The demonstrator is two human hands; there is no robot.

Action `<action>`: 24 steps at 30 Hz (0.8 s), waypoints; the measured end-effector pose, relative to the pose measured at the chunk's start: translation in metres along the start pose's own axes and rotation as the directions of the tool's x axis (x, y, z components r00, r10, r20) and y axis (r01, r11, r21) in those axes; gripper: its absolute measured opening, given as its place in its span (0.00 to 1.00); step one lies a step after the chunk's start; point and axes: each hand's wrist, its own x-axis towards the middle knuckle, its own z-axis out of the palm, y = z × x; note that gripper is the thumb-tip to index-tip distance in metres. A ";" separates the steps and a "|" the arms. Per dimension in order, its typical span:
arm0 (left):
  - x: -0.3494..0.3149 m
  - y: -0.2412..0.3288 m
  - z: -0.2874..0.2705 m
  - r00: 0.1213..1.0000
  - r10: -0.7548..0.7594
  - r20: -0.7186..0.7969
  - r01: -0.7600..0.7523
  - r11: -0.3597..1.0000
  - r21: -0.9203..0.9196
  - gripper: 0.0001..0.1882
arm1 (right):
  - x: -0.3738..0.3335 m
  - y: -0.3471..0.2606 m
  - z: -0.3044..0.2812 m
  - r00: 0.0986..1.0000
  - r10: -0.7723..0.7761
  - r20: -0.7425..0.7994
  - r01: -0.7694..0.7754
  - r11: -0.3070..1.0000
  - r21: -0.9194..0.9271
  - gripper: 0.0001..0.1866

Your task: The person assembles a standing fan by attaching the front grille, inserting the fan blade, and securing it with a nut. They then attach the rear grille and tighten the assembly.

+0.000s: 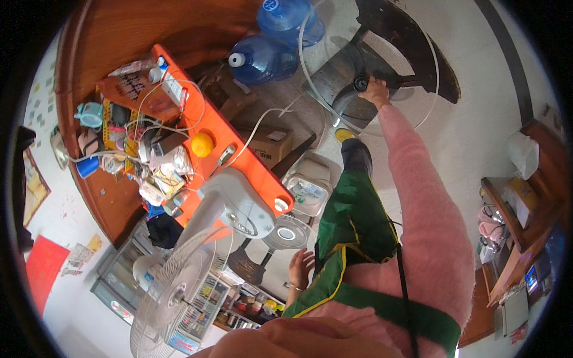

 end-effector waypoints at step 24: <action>0.023 0.003 0.007 0.999 -0.038 0.011 0.036 0.990 0.140 0.16 | 0.009 0.008 -0.013 0.919 -0.102 -0.380 0.100 0.995 -0.025 0.41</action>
